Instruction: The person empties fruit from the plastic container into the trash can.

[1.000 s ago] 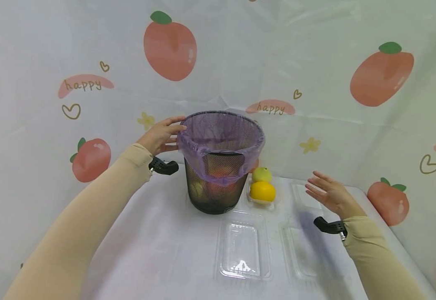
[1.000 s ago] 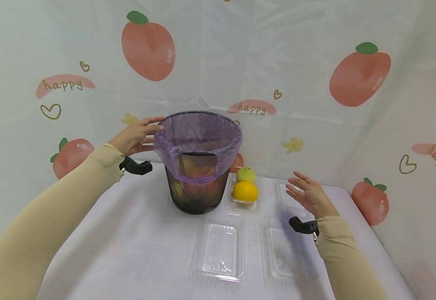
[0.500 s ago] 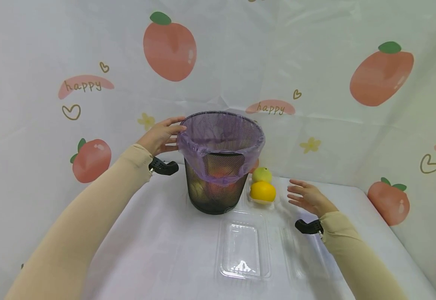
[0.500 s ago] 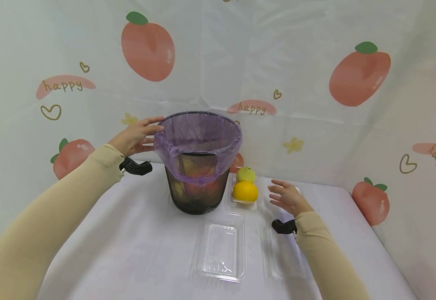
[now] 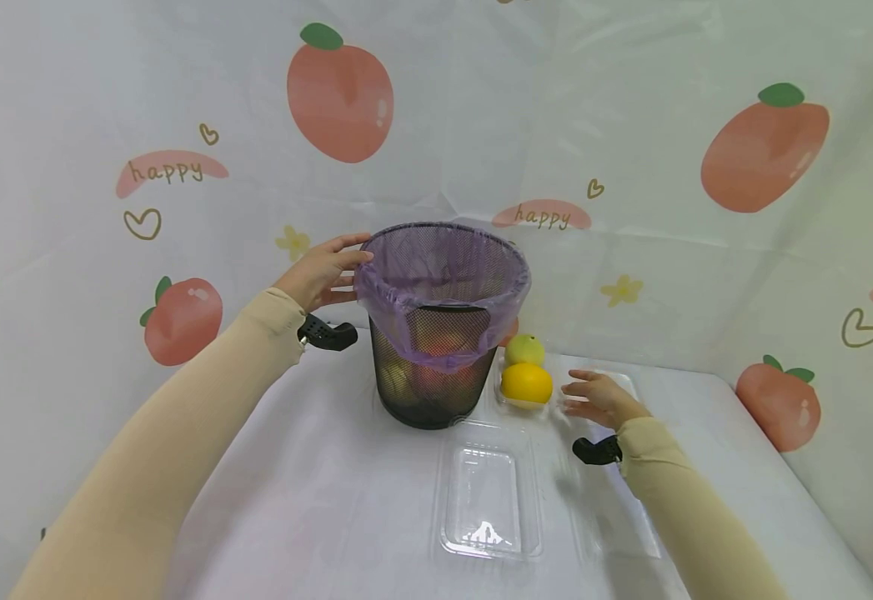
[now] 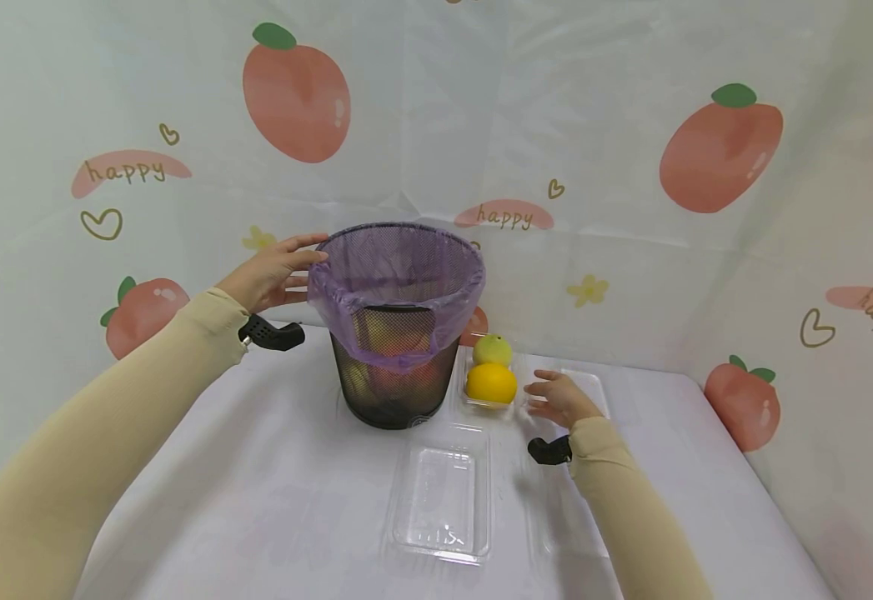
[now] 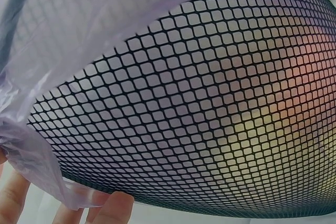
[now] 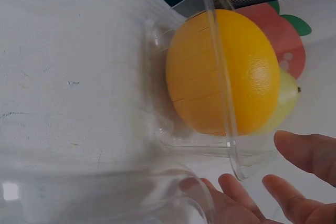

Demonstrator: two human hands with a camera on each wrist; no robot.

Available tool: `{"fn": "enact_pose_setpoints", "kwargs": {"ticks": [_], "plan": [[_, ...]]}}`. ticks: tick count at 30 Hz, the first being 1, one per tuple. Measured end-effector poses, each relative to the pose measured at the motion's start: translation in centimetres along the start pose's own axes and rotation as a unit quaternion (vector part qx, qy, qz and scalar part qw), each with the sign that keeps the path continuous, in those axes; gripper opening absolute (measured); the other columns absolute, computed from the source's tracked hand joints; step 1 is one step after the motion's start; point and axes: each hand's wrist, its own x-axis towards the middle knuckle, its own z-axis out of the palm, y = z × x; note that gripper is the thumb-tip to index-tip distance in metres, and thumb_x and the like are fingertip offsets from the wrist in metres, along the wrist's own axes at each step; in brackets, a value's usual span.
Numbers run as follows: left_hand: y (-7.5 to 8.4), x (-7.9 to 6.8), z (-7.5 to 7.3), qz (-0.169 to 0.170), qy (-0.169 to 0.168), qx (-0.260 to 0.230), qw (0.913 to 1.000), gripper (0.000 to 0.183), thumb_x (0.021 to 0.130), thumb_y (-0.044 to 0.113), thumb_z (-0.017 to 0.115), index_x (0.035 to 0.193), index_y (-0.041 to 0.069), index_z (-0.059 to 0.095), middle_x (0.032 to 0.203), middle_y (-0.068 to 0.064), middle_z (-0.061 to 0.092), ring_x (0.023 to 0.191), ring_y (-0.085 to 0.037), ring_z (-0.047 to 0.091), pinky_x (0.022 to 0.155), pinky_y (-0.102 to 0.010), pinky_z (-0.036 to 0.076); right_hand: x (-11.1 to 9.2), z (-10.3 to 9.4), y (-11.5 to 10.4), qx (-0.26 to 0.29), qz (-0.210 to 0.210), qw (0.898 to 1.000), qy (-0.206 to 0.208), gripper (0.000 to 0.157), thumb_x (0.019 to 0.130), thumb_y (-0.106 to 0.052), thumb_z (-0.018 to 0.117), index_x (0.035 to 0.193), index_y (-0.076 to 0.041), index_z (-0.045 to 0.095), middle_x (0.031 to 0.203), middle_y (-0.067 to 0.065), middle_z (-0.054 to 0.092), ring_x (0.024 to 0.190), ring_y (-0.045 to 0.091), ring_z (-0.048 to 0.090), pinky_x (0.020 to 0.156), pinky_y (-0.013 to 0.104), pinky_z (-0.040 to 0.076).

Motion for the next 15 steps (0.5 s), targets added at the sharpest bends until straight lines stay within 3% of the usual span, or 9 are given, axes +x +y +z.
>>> {"fn": "enact_pose_setpoints", "kwargs": {"ticks": [3,10,15], "plan": [[0.0,0.0,0.0,0.000,0.000,0.001,1.0000,0.054,0.100,0.022,0.054,0.150,0.029,0.035,0.132,-0.005,0.046,0.115,-0.024,0.052,0.105,-0.044,0.042,0.4,0.2,0.1,0.011,0.010,1.000,0.007,0.068,0.099,0.004,0.038,0.152,0.006,-0.006,0.155,0.034,-0.003,0.125,0.042,0.037,0.114,0.054,0.024],[0.0,0.0,-0.1,-0.001,0.001,0.002,1.0000,0.055,0.100,0.023,0.055,0.150,0.030,0.036,0.132,-0.005,0.046,0.118,-0.025,0.051,0.105,-0.044,0.042,1.1,0.5,0.3,0.008,0.026,0.999,0.032,0.067,0.098,0.008,0.039,0.152,0.006,-0.001,0.156,0.033,0.000,0.123,0.040,0.037,0.112,0.053,0.028],[0.1,0.0,0.0,-0.008,0.000,0.004,1.0000,0.054,0.100,0.023,0.055,0.150,0.031,0.036,0.132,-0.002,0.046,0.118,-0.024,0.050,0.105,-0.042,0.042,1.4,0.8,0.5,0.024,0.020,0.999,0.028,0.067,0.096,0.011,0.036,0.151,0.007,-0.001,0.154,0.034,0.001,0.098,0.027,0.048,0.111,0.056,0.026]]}}
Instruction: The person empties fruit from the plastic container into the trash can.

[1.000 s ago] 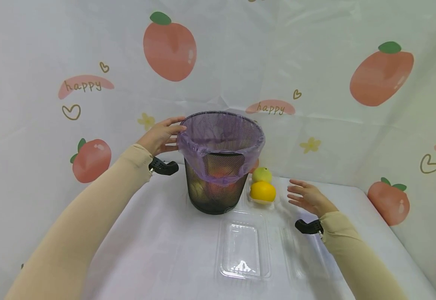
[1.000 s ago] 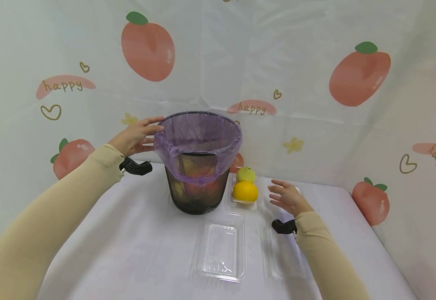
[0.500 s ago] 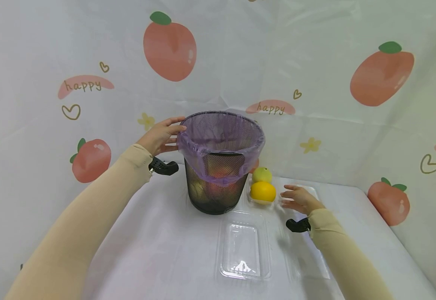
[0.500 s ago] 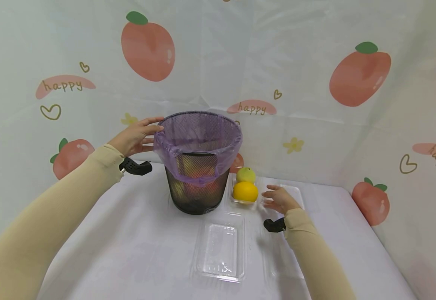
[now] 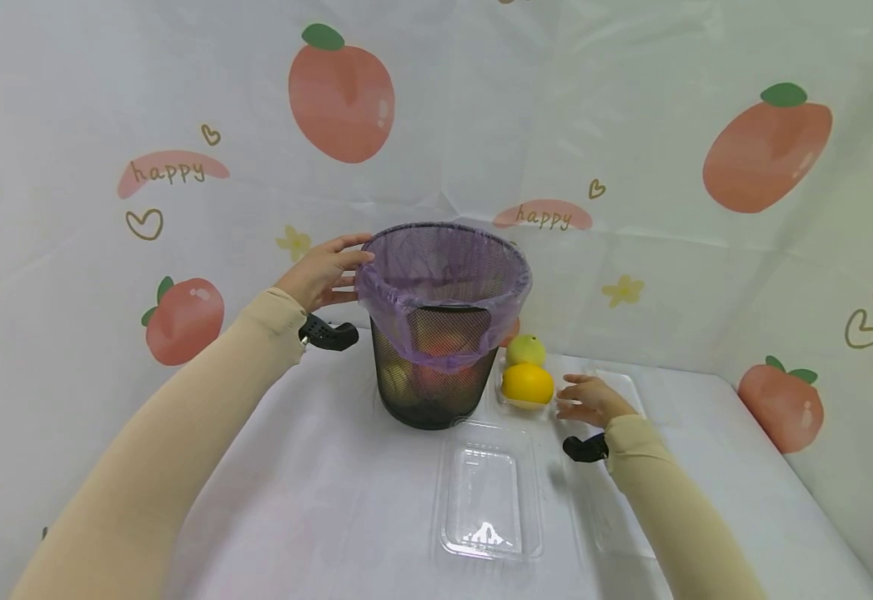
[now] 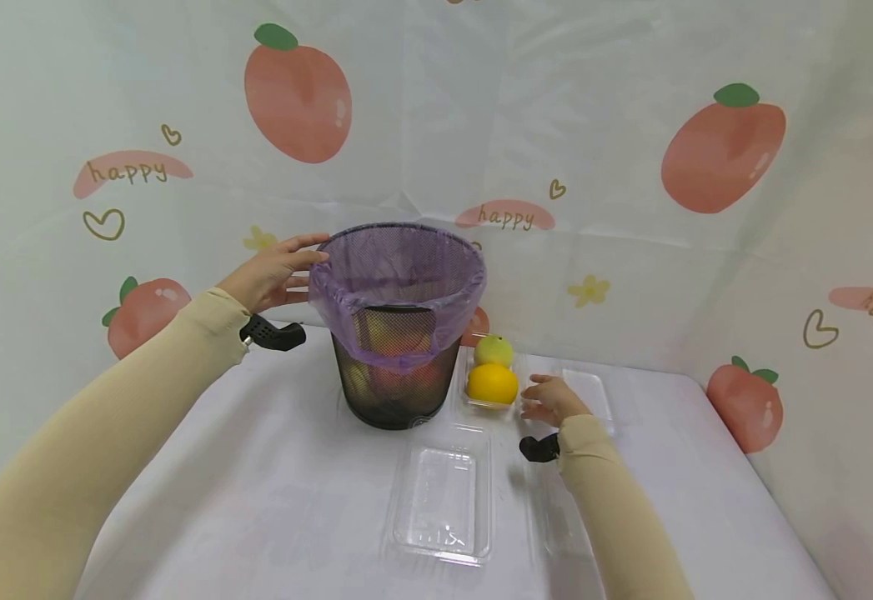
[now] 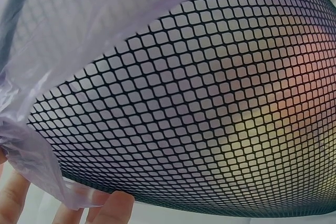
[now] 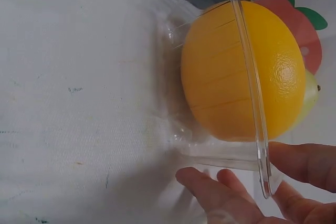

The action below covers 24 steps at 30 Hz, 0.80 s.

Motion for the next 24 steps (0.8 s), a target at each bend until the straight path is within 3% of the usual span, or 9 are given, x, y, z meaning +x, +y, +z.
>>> {"fn": "enact_pose_setpoints", "kwargs": {"ticks": [5,9,12,15,19,24], "plan": [[0.0,0.0,0.0,-0.002,-0.002,0.000,1.0000,0.054,0.100,0.023,0.055,0.150,0.031,0.035,0.135,-0.001,0.044,0.121,-0.024,0.049,0.105,-0.042,0.042,0.1,0.4,0.0,0.019,-0.001,1.000,-0.003,0.068,0.095,0.014,0.034,0.152,0.007,-0.003,0.152,0.034,0.003,0.091,0.023,0.048,0.112,0.057,0.025],[0.0,-0.1,0.0,0.000,0.000,-0.002,1.0000,0.055,0.099,0.024,0.056,0.150,0.031,0.036,0.137,-0.002,0.044,0.120,-0.024,0.050,0.105,-0.042,0.042,0.5,0.4,0.1,0.027,0.008,1.000,-0.005,0.071,0.094,0.017,0.034,0.152,0.004,-0.004,0.151,0.038,0.007,0.103,0.030,0.047,0.110,0.059,0.026],[0.0,-0.1,0.0,0.001,0.003,-0.001,1.0000,0.055,0.099,0.024,0.056,0.150,0.030,0.036,0.135,-0.002,0.045,0.120,-0.024,0.050,0.104,-0.042,0.043,0.7,0.6,0.1,0.048,0.019,0.999,-0.003,0.074,0.092,0.019,0.033,0.153,0.001,-0.003,0.154,0.037,0.005,0.125,0.040,0.038,0.108,0.060,0.028],[0.0,-0.1,0.1,0.002,0.004,-0.001,1.0000,0.054,0.100,0.023,0.055,0.150,0.030,0.036,0.131,-0.001,0.046,0.119,-0.024,0.050,0.104,-0.042,0.043,0.7,0.8,0.0,0.074,0.028,0.997,-0.005,0.076,0.091,0.021,0.032,0.154,-0.001,-0.005,0.155,0.035,0.001,0.142,0.043,0.019,0.106,0.060,0.027],[0.0,-0.2,0.1,0.003,0.001,-0.005,1.0000,0.055,0.100,0.022,0.055,0.150,0.029,0.035,0.128,-0.001,0.046,0.118,-0.024,0.050,0.105,-0.042,0.042,0.4,1.0,-0.2,0.096,0.030,0.995,-0.009,0.078,0.091,0.023,0.031,0.154,-0.004,-0.007,0.154,0.035,-0.006,0.145,0.044,0.007,0.107,0.061,0.025],[0.0,-0.3,0.1,0.004,0.000,-0.002,1.0000,0.055,0.100,0.023,0.055,0.150,0.030,0.035,0.133,-0.002,0.045,0.118,-0.024,0.050,0.104,-0.042,0.043,0.3,1.1,-0.2,0.095,0.025,0.995,-0.012,0.080,0.090,0.023,0.030,0.155,-0.007,-0.007,0.154,0.035,-0.006,0.145,0.046,0.005,0.107,0.057,0.026]]}}
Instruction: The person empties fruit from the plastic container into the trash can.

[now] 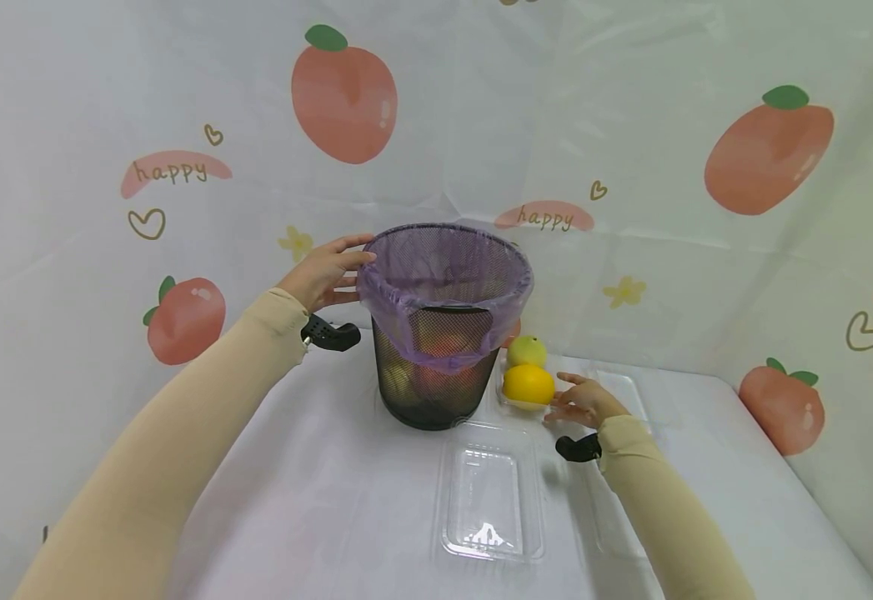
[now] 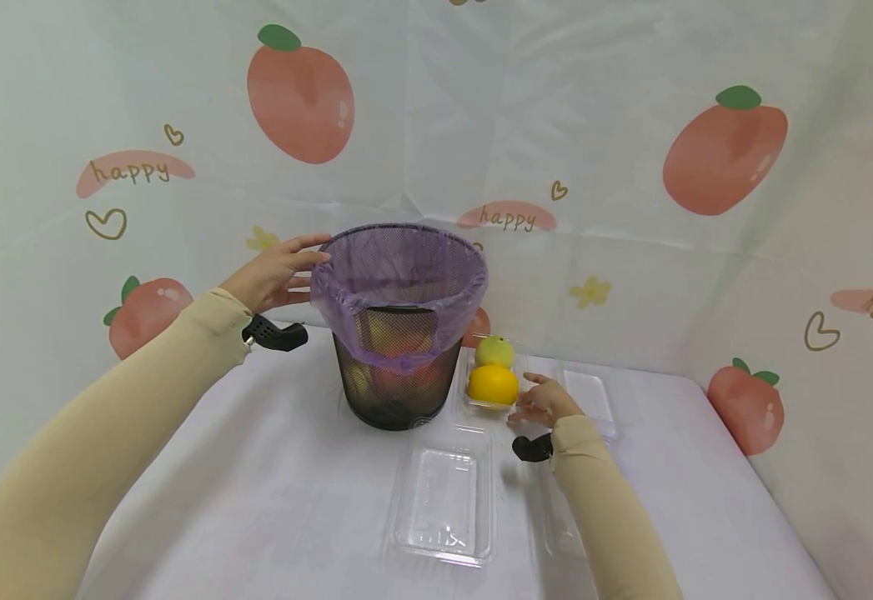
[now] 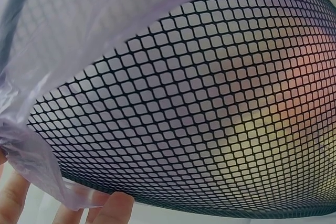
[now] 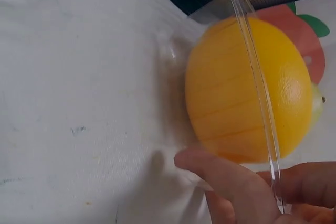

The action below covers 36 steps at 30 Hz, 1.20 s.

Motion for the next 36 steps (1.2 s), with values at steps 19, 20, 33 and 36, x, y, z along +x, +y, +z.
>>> {"fn": "enact_pose_setpoints", "kwargs": {"ticks": [19,20,33,36], "plan": [[0.0,0.1,0.0,-0.005,0.004,0.006,1.0000,0.054,0.100,0.024,0.054,0.150,0.031,0.035,0.141,-0.004,0.042,0.120,-0.024,0.050,0.104,-0.042,0.042,-2.0,0.3,-0.9,0.075,0.003,0.994,-0.077,0.079,0.097,0.013,0.023,0.154,-0.024,-0.017,0.149,0.035,-0.026,0.143,0.050,0.004,0.109,0.046,0.023],[0.0,0.1,0.0,-0.005,0.003,0.006,1.0000,0.054,0.100,0.023,0.054,0.150,0.030,0.035,0.142,-0.004,0.041,0.120,-0.024,0.050,0.104,-0.042,0.042,-2.0,0.2,-0.9,0.081,0.004,0.993,-0.080,0.080,0.097,0.013,0.024,0.154,-0.025,-0.017,0.150,0.034,-0.027,0.143,0.049,0.003,0.109,0.045,0.024],[0.0,0.1,-0.1,-0.005,0.005,0.007,0.9999,0.055,0.099,0.024,0.056,0.150,0.031,0.036,0.138,-0.003,0.044,0.122,-0.025,0.049,0.105,-0.042,0.042,-3.7,-1.6,-0.9,0.108,-0.008,0.990,-0.094,0.078,0.101,0.006,0.033,0.155,-0.029,-0.010,0.156,0.019,-0.026,0.134,0.045,0.036,0.107,0.042,0.029],[0.0,0.1,-0.1,-0.004,0.005,0.007,1.0000,0.055,0.099,0.024,0.056,0.150,0.031,0.036,0.136,-0.003,0.045,0.121,-0.024,0.050,0.105,-0.042,0.042,-4.1,-2.0,-1.0,0.115,-0.017,0.988,-0.098,0.077,0.101,0.004,0.035,0.156,-0.029,-0.008,0.156,0.021,-0.019,0.111,0.037,0.058,0.107,0.040,0.031]]}}
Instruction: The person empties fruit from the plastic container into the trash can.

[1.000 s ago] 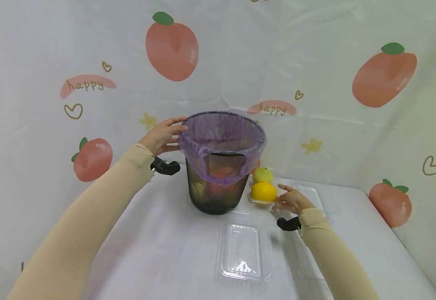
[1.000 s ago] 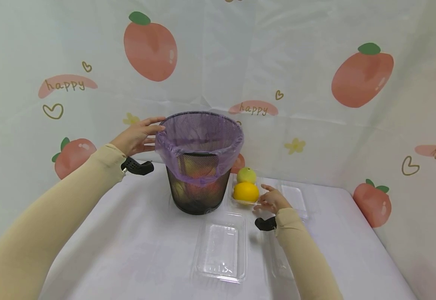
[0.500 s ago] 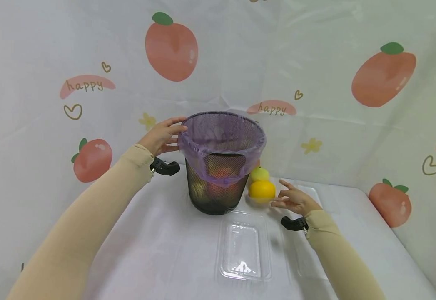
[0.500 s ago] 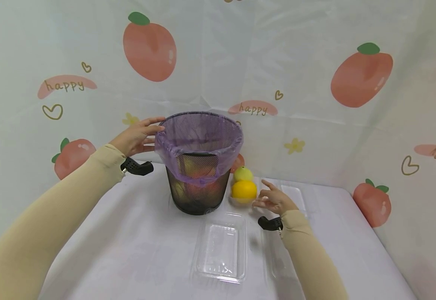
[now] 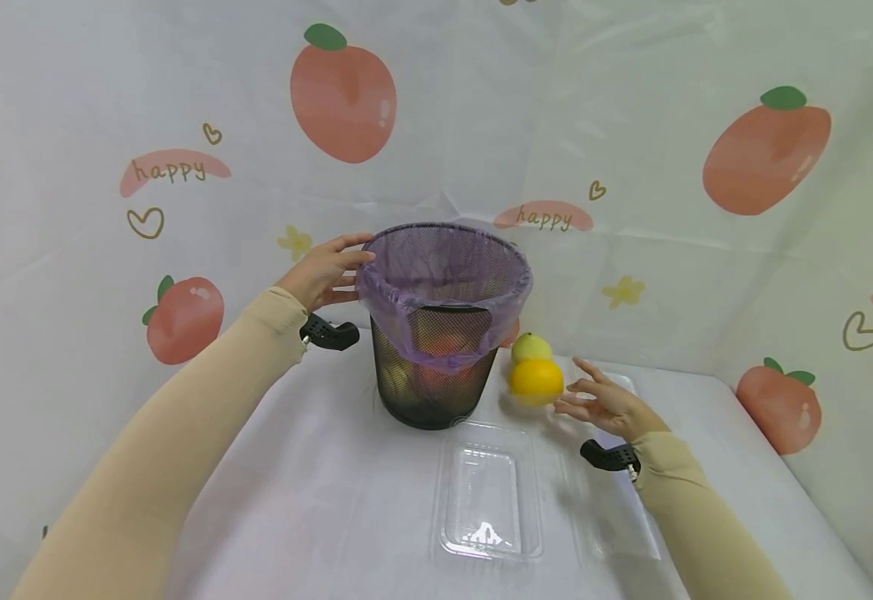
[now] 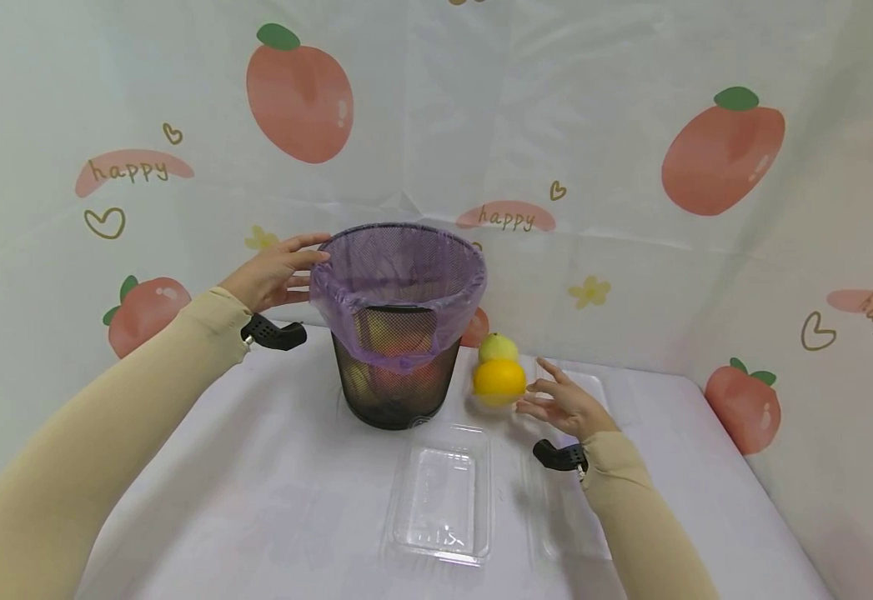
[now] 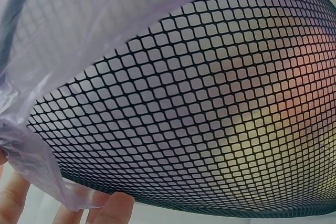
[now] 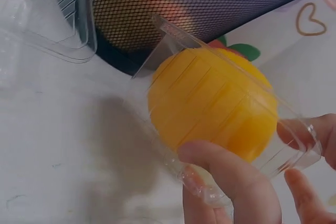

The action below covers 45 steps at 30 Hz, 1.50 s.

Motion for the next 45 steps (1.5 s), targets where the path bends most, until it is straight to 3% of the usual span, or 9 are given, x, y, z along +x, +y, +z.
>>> {"fn": "enact_pose_setpoints", "kwargs": {"ticks": [5,13,17,20,24,27,30,34,45], "plan": [[0.0,-0.1,0.0,0.003,-0.003,0.000,1.0000,0.055,0.099,0.024,0.056,0.150,0.030,0.036,0.138,-0.004,0.044,0.121,-0.025,0.050,0.105,-0.042,0.042,-0.9,-0.3,-0.4,0.021,-0.010,1.000,-0.010,0.077,0.102,0.001,0.038,0.156,-0.031,-0.006,0.154,0.024,-0.010,0.098,0.035,0.066,0.104,0.034,0.038],[0.0,0.0,0.0,0.003,-0.007,0.003,1.0000,0.055,0.100,0.024,0.055,0.150,0.030,0.035,0.143,-0.005,0.041,0.123,-0.025,0.049,0.105,-0.042,0.042,-2.7,0.2,-1.1,0.075,-0.016,0.997,-0.019,0.077,0.101,0.001,0.041,0.154,-0.041,0.005,0.156,0.015,-0.026,0.095,0.035,0.067,0.101,0.031,0.044],[0.0,0.1,0.0,0.001,-0.006,0.004,1.0000,0.054,0.100,0.024,0.054,0.150,0.030,0.035,0.141,-0.004,0.042,0.121,-0.025,0.049,0.105,-0.042,0.042,-3.5,0.6,-1.5,0.105,-0.029,0.994,-0.019,0.058,0.100,0.003,0.044,0.135,-0.042,0.052,0.155,0.015,-0.022,0.097,0.036,0.065,0.100,0.038,0.044],[0.0,0.1,0.0,0.000,-0.006,0.004,1.0000,0.054,0.100,0.024,0.054,0.150,0.030,0.035,0.142,-0.004,0.042,0.121,-0.025,0.049,0.105,-0.042,0.042,-4.2,0.7,-1.8,0.120,-0.037,0.992,-0.019,0.044,0.100,0.003,0.044,0.108,-0.033,0.069,0.151,0.020,-0.010,0.098,0.038,0.065,0.100,0.039,0.045],[0.0,0.1,0.0,0.000,-0.004,0.006,1.0000,0.054,0.100,0.024,0.055,0.150,0.030,0.035,0.142,-0.005,0.042,0.122,-0.025,0.049,0.105,-0.043,0.042,-5.2,1.0,-2.3,0.127,-0.051,0.990,-0.028,0.042,0.100,0.002,0.045,0.108,-0.032,0.069,0.138,0.022,0.011,0.098,0.041,0.065,0.097,0.039,0.047],[0.0,0.1,0.0,0.001,-0.004,0.005,1.0000,0.055,0.100,0.024,0.055,0.150,0.030,0.035,0.140,-0.004,0.042,0.122,-0.026,0.049,0.105,-0.043,0.042,-5.8,1.2,-2.6,0.130,-0.063,0.989,-0.037,0.041,0.100,0.000,0.045,0.109,-0.032,0.069,0.136,0.019,0.012,0.099,0.039,0.065,0.094,0.040,0.050],[0.0,0.1,0.0,0.001,-0.003,0.004,1.0000,0.054,0.100,0.023,0.054,0.150,0.030,0.035,0.138,-0.004,0.044,0.122,-0.026,0.049,0.105,-0.043,0.041,-6.3,1.5,-2.9,0.141,-0.073,0.986,-0.051,0.041,0.101,0.000,0.044,0.110,-0.031,0.069,0.147,0.020,-0.008,0.099,0.039,0.065,0.093,0.042,0.050],[0.0,0.0,-0.1,0.001,-0.003,0.004,1.0000,0.054,0.100,0.023,0.054,0.150,0.030,0.035,0.133,-0.002,0.045,0.120,-0.025,0.050,0.105,-0.043,0.041,-6.8,1.9,-3.3,0.164,-0.085,0.980,-0.069,0.042,0.101,0.000,0.042,0.113,-0.030,0.068,0.151,0.002,-0.037,0.098,0.040,0.065,0.094,0.045,0.050],[-0.1,0.0,0.0,0.008,-0.006,0.001,0.9999,0.055,0.100,0.023,0.054,0.151,0.028,0.034,0.135,-0.005,0.044,0.124,-0.029,0.048,0.106,-0.045,0.041,-8.2,3.5,-5.5,0.202,-0.112,0.971,-0.068,0.049,0.100,0.001,0.043,0.123,-0.037,0.061,0.152,0.002,-0.037,0.096,0.044,0.064,0.090,0.047,0.051]]}}
